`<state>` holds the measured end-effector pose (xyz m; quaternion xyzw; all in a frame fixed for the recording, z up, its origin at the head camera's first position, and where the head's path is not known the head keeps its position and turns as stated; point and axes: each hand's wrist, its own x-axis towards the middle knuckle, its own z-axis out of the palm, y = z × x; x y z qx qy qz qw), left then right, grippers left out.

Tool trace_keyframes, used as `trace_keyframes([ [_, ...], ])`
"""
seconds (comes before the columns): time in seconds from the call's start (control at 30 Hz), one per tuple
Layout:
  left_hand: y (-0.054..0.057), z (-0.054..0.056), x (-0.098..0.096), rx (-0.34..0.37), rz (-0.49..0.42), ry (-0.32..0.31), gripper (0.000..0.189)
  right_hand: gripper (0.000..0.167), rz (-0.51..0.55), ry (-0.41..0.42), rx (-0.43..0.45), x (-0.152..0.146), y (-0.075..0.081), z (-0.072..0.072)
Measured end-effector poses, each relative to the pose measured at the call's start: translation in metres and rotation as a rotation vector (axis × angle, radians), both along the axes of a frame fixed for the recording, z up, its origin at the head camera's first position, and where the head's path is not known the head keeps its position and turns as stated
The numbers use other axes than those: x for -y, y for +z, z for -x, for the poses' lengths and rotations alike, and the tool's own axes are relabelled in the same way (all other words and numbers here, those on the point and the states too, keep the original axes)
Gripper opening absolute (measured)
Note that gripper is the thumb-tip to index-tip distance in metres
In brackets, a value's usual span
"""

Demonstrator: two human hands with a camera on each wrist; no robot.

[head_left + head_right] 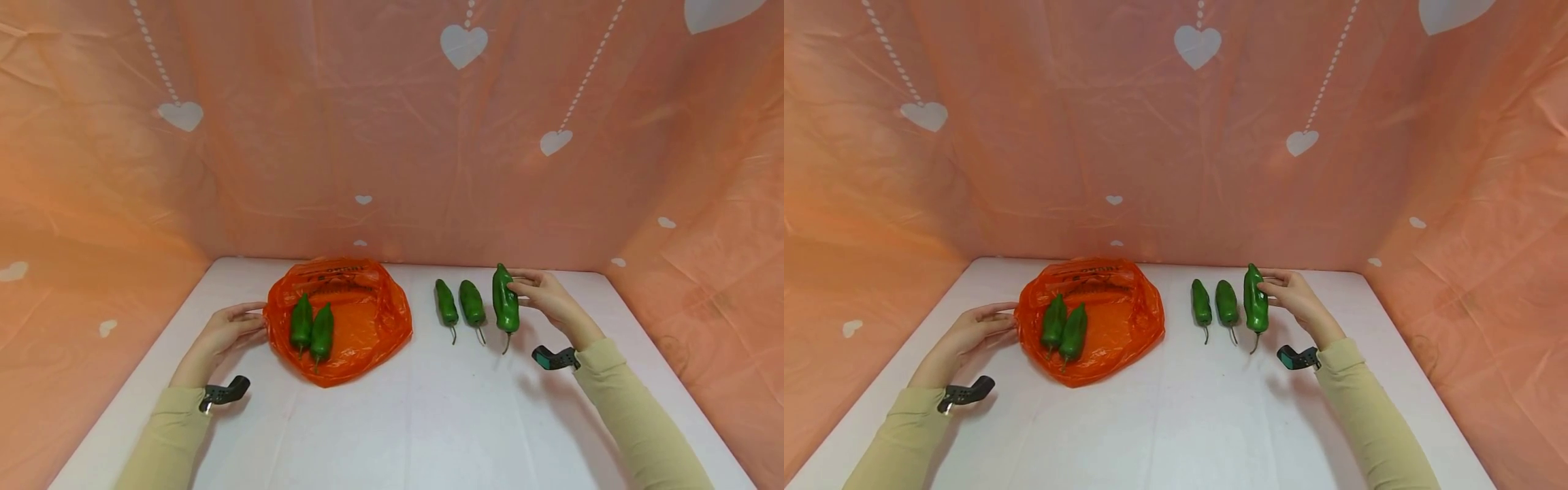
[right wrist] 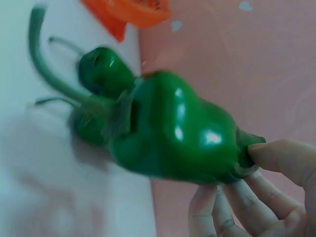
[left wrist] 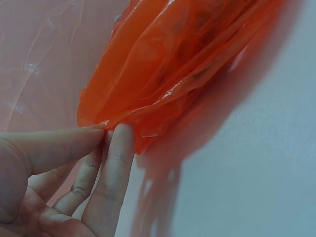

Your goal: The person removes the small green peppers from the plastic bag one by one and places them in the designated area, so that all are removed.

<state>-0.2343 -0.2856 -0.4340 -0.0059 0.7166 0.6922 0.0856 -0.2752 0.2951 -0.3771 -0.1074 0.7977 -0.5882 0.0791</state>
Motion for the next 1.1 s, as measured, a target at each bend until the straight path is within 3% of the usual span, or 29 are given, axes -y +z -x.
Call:
trace_keyframes([
  [0.13, 0.0, 0.0, -0.001, -0.001, 0.023, 0.008, 0.054, 0.047, -0.03, -0.013, -0.007, -0.005, -0.007, 0.005],
  [0.37, 0.0, -0.001, -0.002, 0.014, -0.021, 0.01, 0.054, 0.047, -0.104, -0.046, 0.015, -0.013, -0.016, 0.013],
  [0.7, 0.002, 0.0, -0.002, -0.001, 0.022, -0.003, 0.054, 0.052, -0.143, -0.082, 0.093, -0.015, -0.024, 0.025],
  [1.1, 0.001, 0.0, 0.0, -0.001, 0.024, -0.004, 0.053, 0.048, -0.151, -0.129, 0.117, -0.008, -0.034, 0.036],
])
